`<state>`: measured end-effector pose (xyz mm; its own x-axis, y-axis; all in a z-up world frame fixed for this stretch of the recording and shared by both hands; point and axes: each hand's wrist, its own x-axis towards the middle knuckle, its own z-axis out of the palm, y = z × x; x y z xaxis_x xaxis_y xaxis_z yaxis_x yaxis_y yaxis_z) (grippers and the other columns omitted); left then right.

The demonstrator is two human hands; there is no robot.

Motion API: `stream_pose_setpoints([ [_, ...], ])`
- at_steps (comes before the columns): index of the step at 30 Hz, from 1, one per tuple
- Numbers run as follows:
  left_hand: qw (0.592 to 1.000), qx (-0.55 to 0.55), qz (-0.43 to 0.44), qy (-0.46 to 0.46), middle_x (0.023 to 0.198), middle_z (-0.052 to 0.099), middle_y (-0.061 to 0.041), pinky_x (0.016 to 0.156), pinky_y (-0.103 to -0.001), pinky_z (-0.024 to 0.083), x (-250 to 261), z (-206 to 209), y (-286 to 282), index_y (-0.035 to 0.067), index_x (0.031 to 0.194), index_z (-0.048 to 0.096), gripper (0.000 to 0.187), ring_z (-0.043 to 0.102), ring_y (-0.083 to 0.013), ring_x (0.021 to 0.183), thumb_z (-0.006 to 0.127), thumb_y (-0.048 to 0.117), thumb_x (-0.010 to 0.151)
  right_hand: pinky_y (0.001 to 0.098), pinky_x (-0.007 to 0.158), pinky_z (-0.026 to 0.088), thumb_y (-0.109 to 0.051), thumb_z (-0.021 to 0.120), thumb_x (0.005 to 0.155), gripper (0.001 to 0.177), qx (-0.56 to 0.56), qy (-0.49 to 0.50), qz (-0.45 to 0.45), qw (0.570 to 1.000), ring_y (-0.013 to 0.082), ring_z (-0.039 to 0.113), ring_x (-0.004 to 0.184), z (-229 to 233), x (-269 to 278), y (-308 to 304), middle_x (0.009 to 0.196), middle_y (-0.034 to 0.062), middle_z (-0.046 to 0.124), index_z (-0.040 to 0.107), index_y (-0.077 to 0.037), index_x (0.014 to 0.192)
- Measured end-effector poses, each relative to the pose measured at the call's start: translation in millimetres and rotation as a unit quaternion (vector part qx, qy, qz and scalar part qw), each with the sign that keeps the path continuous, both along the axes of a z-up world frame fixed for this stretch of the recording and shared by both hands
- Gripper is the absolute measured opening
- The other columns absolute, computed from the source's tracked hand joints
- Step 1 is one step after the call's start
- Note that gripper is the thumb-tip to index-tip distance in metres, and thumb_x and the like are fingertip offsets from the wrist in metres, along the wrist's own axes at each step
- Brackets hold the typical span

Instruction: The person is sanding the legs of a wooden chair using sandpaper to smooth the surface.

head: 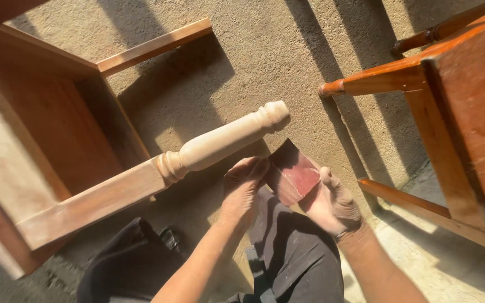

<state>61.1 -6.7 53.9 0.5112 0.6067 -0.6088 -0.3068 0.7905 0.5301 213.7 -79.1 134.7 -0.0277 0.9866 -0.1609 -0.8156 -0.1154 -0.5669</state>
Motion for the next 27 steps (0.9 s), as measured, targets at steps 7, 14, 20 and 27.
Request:
stream_pose_setpoints([
  [7,0.964,0.064,-0.079,0.244,0.094,0.077,-0.006,0.078,-0.028,0.055,8.0,115.4,5.3,0.004,0.099,0.074,0.022,0.068,-0.0127,0.085,0.079,0.022,0.088,0.0438,0.112,0.043,-0.052,0.055,0.097,0.078,-0.341,0.05,-0.14,0.928,0.0275,0.052,0.134,51.4,-16.7,-29.2,0.144,0.0167,0.052,0.039,0.002,0.15],
  [14,0.435,0.665,-0.244,0.556,0.094,0.065,-0.012,0.079,-0.042,0.051,-73.3,150.1,125.6,0.003,0.115,0.067,0.091,0.062,-0.027,0.09,0.072,0.079,0.066,0.0441,0.107,0.049,-0.024,0.056,0.106,0.033,-0.133,-0.675,-0.186,0.702,0.0331,0.064,0.122,37.7,12.2,41.6,0.126,0.0229,0.07,0.071,-0.002,0.126],
  [20,0.477,0.476,-0.479,0.562,0.087,0.07,-0.007,0.074,-0.044,0.057,-89.8,113.5,154.9,0.024,0.115,0.072,0.083,0.069,-0.0265,0.085,0.078,0.081,0.055,0.0523,0.107,0.044,-0.026,0.063,0.099,0.036,0.088,-0.864,-0.002,0.495,0.0379,0.059,0.128,20.1,2.3,122.6,0.132,0.0179,0.07,0.071,-0.001,0.124],
  [27,0.469,0.505,-0.447,0.571,0.08,0.07,-0.001,0.066,-0.039,0.058,-98.3,101.5,151.0,0.018,0.082,0.072,0.073,0.07,-0.021,0.082,0.078,0.083,0.048,0.0449,0.118,0.051,-0.02,0.042,0.112,0.037,0.011,-0.836,-0.118,0.536,0.0349,0.057,0.139,66.2,41.6,58.5,0.139,0.0142,0.067,0.063,-0.003,0.137],
])
